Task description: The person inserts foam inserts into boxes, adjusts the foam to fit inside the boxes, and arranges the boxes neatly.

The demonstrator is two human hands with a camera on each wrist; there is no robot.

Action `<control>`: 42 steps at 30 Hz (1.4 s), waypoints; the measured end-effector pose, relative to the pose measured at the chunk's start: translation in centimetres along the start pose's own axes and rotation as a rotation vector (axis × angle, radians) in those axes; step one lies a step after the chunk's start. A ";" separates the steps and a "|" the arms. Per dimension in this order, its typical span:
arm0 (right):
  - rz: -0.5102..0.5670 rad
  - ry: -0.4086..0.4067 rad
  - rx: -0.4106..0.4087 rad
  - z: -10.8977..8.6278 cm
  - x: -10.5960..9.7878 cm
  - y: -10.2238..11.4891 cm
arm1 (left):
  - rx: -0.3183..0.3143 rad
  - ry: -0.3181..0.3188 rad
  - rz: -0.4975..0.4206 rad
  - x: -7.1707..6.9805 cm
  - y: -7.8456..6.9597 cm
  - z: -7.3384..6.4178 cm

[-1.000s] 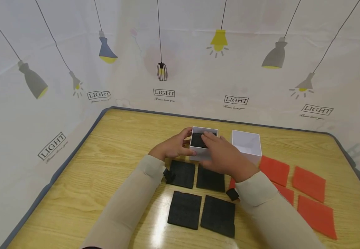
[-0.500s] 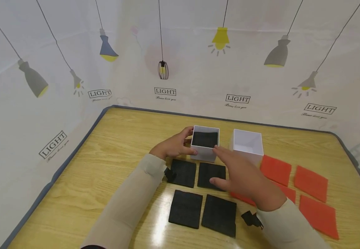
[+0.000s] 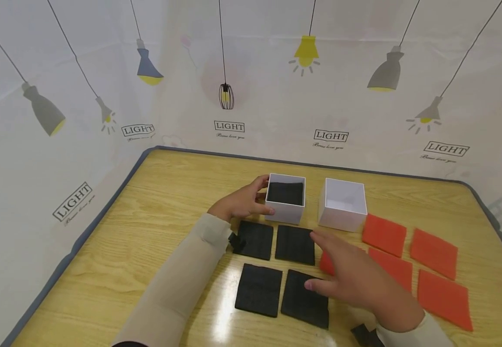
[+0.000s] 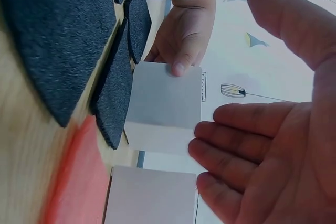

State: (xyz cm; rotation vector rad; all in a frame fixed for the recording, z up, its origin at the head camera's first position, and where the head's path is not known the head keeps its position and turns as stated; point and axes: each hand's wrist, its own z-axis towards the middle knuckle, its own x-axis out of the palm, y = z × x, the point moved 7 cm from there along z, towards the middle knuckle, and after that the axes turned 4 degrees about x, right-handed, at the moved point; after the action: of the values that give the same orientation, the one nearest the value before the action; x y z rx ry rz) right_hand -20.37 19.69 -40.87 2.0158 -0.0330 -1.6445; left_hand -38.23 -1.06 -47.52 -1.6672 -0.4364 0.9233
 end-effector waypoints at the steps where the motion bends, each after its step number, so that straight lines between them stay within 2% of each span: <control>1: 0.002 0.009 0.002 -0.2 0.2 -0.2 | -0.003 0.000 -0.014 0.0 0.0 0.0; 6: -0.025 0.089 0.083 -1.1 1.2 -1.2 | 0.003 0.008 -0.031 0.1 0.0 0.1; 11: -0.082 0.140 0.148 -1.8 2.1 -2.0 | 0.016 0.012 0.018 0.1 0.0 0.2; 16: -0.141 0.148 0.158 -2.2 3.2 -2.2 | 0.014 0.014 0.027 0.0 0.2 0.2; 25: -0.184 0.115 0.093 -2.5 4.8 -1.7 | 0.004 0.005 0.008 0.0 0.1 0.1; 31: -0.186 0.114 0.095 -2.5 5.5 -1.5 | 0.007 0.015 0.003 0.1 0.1 0.1; 42: -0.167 0.156 0.149 -2.5 6.4 -1.5 | 0.008 0.017 -0.001 0.0 0.2 0.1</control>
State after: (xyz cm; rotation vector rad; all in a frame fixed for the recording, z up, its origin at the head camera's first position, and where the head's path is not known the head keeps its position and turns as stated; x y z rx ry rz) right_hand -16.86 19.76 -46.97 2.3101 0.0723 -1.6200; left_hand -38.36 -1.05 -47.71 -1.6665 -0.4210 0.9085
